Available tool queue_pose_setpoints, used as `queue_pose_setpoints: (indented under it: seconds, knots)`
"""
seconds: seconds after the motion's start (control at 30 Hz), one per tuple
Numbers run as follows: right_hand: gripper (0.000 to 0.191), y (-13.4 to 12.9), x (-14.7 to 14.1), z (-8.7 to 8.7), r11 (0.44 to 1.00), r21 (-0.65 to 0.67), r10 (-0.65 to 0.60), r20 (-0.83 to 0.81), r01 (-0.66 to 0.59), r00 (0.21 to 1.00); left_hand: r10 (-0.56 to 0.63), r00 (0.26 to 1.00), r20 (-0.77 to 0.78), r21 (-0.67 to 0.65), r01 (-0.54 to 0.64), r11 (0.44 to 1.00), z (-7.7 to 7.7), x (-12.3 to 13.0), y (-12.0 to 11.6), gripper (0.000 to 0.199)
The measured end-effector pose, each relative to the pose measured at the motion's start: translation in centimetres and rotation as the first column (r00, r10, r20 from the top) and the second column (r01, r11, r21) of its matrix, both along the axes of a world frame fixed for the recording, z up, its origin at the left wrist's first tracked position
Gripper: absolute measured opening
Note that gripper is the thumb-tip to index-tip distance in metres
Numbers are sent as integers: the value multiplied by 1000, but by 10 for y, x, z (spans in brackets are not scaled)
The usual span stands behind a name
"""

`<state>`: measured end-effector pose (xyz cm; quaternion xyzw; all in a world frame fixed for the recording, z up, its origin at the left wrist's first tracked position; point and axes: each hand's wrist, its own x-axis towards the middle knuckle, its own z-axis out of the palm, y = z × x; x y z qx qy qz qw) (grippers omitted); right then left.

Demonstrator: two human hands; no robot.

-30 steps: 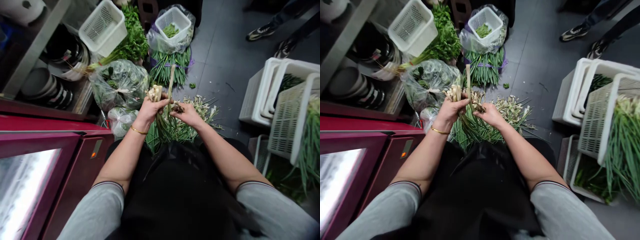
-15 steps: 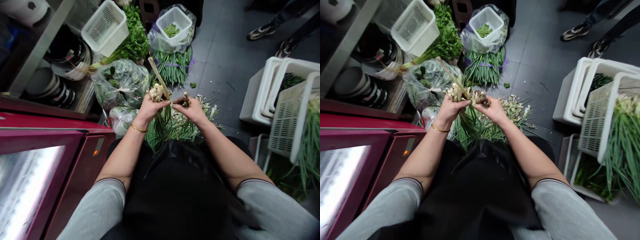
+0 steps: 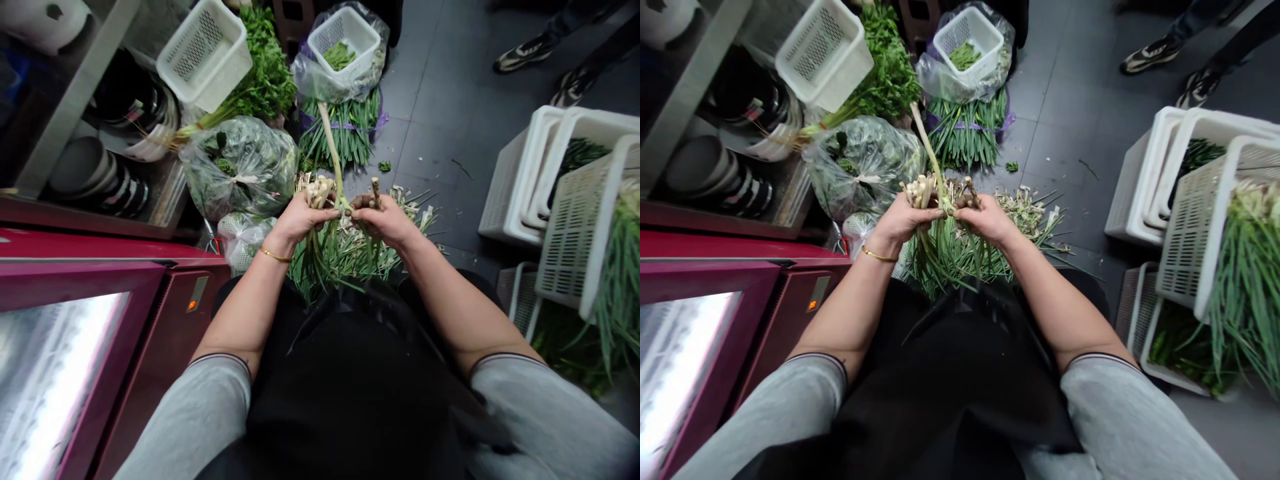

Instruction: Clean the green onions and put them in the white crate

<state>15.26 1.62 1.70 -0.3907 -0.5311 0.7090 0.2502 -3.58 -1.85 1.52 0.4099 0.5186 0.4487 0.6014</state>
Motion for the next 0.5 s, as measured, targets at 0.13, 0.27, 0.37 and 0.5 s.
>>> queue_pose_setpoints:
  seconds: [0.13,0.27,0.37,0.5]
  knots:
    - [25,9,22,21,996,-75,31,-103,-39,994,-5,997,-74,-33,3,999,-4,-10,1,30]
    - [26,15,57,51,982,-29,-188,-131,185,973,-16,979,-205,-27,11,1000,-12,-10,6,23]
    - [26,16,82,68,929,54,-356,-132,366,925,-58,945,-322,-78,35,996,-21,-12,7,20]
    - [43,20,87,81,873,209,-440,-52,440,897,-118,866,-486,-125,65,990,-35,-32,1,16]
